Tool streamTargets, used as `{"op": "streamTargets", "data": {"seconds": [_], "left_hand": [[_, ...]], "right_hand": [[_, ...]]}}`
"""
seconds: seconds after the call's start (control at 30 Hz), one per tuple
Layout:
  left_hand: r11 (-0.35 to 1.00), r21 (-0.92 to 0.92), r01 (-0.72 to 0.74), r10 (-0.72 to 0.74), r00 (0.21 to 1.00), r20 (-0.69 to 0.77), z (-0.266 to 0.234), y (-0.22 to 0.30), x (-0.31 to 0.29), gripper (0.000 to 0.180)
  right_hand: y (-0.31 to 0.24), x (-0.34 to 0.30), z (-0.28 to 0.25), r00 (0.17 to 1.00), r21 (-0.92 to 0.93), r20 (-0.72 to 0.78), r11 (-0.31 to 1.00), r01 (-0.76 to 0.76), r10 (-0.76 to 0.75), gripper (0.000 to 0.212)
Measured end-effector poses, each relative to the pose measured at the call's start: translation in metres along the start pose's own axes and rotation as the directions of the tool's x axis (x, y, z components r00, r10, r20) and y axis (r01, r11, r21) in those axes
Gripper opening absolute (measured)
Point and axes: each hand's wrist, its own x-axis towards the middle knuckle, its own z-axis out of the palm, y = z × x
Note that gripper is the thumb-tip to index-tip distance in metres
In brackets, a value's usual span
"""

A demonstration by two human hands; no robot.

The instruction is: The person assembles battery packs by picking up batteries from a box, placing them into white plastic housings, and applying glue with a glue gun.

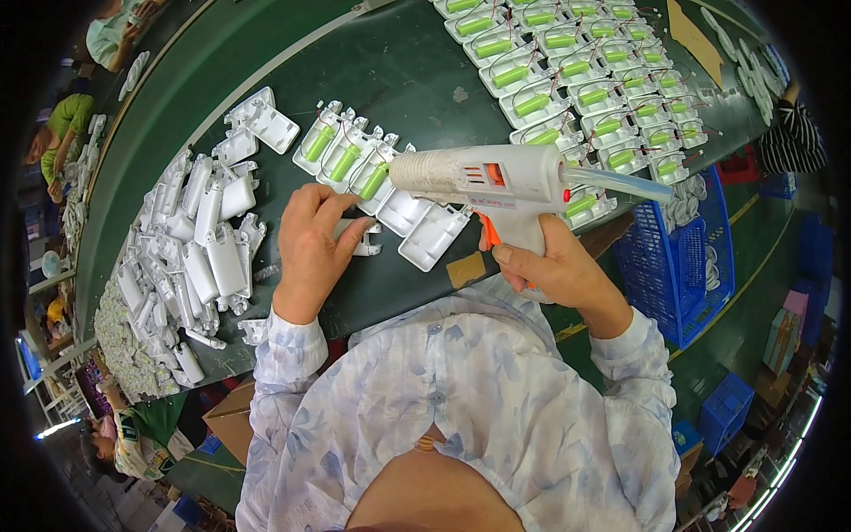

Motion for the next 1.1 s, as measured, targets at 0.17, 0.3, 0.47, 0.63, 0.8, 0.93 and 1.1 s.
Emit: {"op": "streamTargets", "data": {"seconds": [0.17, 0.3, 0.47, 0.63, 0.8, 0.93, 1.1], "left_hand": [[0.998, 0.001, 0.056, -0.056, 0.998, -0.042, 0.001, 0.004, 0.0, 0.034], [0.998, 0.014, 0.065, -0.065, 0.997, -0.053, 0.002, 0.001, -0.001, 0.039], [0.996, 0.005, 0.094, -0.094, 0.995, -0.038, 0.002, 0.002, -0.004, 0.042], [0.993, 0.013, 0.121, -0.121, 0.991, -0.05, 0.0, 0.003, 0.0, 0.046], [0.988, 0.037, 0.148, -0.147, 0.989, -0.029, 0.002, -0.001, 0.002, 0.049], [0.989, 0.064, 0.131, -0.131, 0.991, 0.003, -0.002, -0.004, 0.011, 0.044], [0.989, 0.022, 0.148, -0.147, 0.989, -0.012, -0.006, -0.004, 0.015, 0.029]], "right_hand": [[0.004, -0.001, -0.004, 1.0, -0.002, 0.013, 1.0, -0.014, 0.014, 0.031], [0.004, -0.002, -0.003, 0.999, 0.048, 0.001, 0.998, 0.034, -0.034, 0.03], [0.012, -0.001, 0.0, 0.998, 0.178, 0.029, 0.982, 0.057, -0.063, 0.034], [0.021, -0.004, -0.005, 0.995, 0.227, 0.043, 0.971, 0.08, -0.092, 0.037], [0.026, 0.0, -0.007, 0.993, 0.271, 0.056, 0.959, 0.085, -0.104, 0.04], [0.024, 0.002, -0.007, 0.994, 0.299, 0.022, 0.949, 0.098, -0.109, 0.04], [0.024, 0.0, -0.007, 0.989, 0.307, 0.026, 0.943, 0.128, -0.143, 0.041]]}}
